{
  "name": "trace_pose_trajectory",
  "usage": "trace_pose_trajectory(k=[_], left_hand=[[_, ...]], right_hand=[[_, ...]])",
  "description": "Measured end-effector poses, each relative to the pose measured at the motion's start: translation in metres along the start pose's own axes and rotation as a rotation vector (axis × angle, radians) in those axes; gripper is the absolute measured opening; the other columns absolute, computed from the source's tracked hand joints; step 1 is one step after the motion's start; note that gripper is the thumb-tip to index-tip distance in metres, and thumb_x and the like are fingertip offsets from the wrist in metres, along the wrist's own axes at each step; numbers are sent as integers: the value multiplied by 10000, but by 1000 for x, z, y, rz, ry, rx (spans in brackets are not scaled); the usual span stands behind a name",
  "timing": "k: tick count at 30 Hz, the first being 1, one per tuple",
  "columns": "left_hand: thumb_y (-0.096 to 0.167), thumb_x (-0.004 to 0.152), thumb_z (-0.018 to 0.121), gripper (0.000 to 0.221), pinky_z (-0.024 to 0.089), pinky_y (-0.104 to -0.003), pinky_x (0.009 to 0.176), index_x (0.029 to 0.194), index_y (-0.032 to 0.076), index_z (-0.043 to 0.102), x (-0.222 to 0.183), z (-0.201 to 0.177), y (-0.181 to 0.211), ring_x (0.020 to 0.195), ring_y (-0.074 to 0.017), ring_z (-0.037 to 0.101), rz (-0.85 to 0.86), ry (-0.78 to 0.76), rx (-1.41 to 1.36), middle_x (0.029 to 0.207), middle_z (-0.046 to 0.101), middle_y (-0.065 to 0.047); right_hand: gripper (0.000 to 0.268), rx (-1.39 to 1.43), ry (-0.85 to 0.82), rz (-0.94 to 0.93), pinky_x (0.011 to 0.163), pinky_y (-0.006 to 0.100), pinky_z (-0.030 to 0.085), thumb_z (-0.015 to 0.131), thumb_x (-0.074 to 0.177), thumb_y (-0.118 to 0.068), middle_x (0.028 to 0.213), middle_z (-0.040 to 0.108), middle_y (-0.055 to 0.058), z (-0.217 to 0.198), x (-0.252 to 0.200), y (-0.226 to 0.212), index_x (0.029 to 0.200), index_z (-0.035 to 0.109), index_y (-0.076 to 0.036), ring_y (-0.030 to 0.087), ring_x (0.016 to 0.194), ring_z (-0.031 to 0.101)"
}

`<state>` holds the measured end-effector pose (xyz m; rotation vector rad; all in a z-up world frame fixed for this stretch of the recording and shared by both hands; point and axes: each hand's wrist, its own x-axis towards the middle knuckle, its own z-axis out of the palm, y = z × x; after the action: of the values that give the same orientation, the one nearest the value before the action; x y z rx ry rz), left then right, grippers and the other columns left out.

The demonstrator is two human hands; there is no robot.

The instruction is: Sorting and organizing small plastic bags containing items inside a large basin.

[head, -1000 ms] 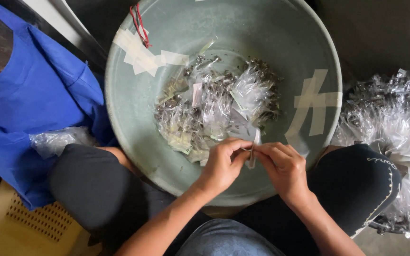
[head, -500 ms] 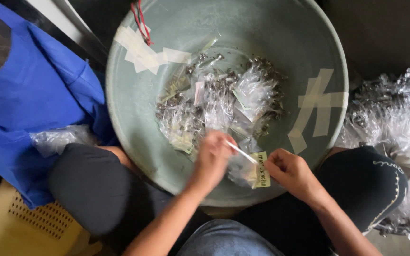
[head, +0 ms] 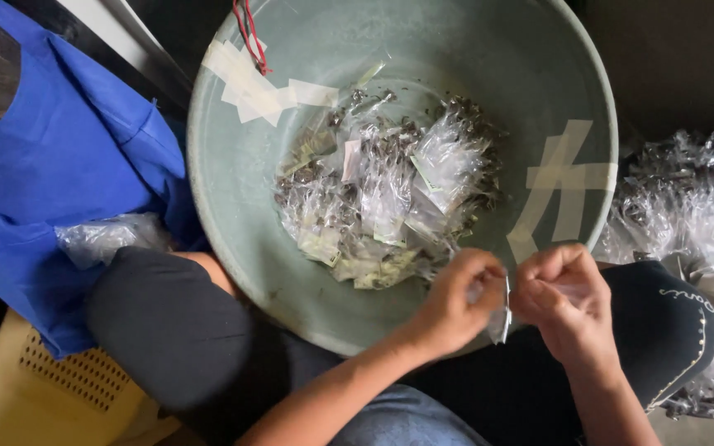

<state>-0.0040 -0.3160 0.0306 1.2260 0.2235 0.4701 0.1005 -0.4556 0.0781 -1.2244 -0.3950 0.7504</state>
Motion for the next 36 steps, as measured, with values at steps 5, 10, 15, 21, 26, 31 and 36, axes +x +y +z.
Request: trace_pose_trajectory(k=[5,10,15,21,26,31,36], left_hand=[[-36,874,705,198,493,-298,827,1023,64,623,15,3,24,937,-187,542,208,-19,442,1202,526,-99],[-33,866,754,192,535,-286,871,1007,89,709,29,-6,33,978,-183,569,255,16,471,1189,561,-76],[-89,833,694,151,516,-251,654,872,56,680,61,-55,-51,715,-152,583,274,-21,625,804,641,-57],[102,894,613,96,327,-508,1013,840,93,692,45,-103,-147,908,-261,535,112,-265,1411,853,626,-94],[119,996,475,236,334,-424,867,764,112,519,60,-101,-126,677,-203,439,186,-105,1378,684,415,-28],[-21,790,727,112,523,-269,586,861,58,691,62,-90,-22,651,-147,669,-35,3,722,772,729,-39],[132,825,724,178,595,-319,689,986,192,774,38,-75,9,751,-179,750,-399,-9,541,821,770,-24]], right_hand=[[289,-356,154,146,617,211,471,686,930,-32,828,645,99,-6,-1,5,1190,634,84,114,669,557],[84,-97,228,213,541,192,412,708,935,-18,770,632,86,-18,5,22,1004,690,28,107,605,515],[81,-113,209,159,552,200,431,661,963,-20,999,704,152,-20,9,11,1029,655,27,110,622,519],[134,-98,225,165,536,194,390,651,1003,-93,918,651,138,-26,11,10,1049,605,23,100,587,468],[106,-184,229,128,558,196,414,637,993,-51,912,647,122,-24,10,2,1052,616,34,110,619,497],[114,-661,249,61,574,212,396,649,985,13,782,614,55,-7,10,-7,1097,664,33,99,629,507],[106,-969,88,-229,608,280,503,774,880,4,884,728,68,31,24,10,950,750,-72,189,640,611]])
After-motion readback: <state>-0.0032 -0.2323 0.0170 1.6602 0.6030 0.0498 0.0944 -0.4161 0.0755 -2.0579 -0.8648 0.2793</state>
